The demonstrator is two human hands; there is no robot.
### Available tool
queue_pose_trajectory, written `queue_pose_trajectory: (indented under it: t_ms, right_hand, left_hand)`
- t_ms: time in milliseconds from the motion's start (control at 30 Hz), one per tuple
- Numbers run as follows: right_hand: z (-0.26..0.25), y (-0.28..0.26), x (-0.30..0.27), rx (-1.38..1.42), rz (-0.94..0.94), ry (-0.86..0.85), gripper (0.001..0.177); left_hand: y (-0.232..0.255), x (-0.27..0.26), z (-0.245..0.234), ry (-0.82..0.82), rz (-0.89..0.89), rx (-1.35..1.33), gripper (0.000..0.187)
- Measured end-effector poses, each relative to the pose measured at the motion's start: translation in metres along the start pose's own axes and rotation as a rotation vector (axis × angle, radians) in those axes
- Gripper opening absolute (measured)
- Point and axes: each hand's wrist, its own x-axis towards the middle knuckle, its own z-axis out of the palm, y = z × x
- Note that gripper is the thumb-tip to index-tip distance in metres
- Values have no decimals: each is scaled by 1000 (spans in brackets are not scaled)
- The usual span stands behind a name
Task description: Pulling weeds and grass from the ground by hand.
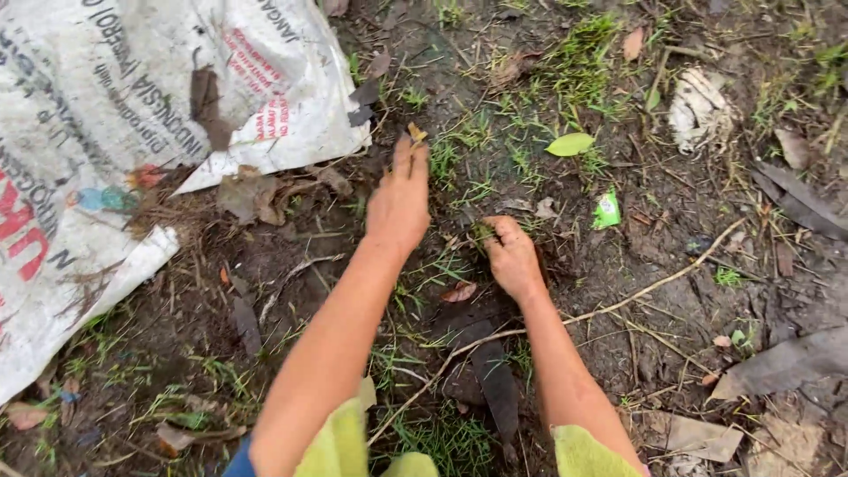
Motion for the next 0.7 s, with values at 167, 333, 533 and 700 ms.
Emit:
queue_pose_trajectory:
  t_ms: [167,333,533,700]
  right_hand:
    - [-8,-7,4,-45,23,-28,30]
    - [-6,-10,7,-94,43,-36,32]
    - [-3,-22,6,-77,137,-55,31]
    - [3,1,6,-184,38,-15,34]
  left_hand:
    - [-6,36,82,-23,93,367,55]
    - [-19,20,89,51,52,479,19]
    - [-26,-67,44,-157,297,280,10]
    - [-89,-82,36,-75,-52,540,63]
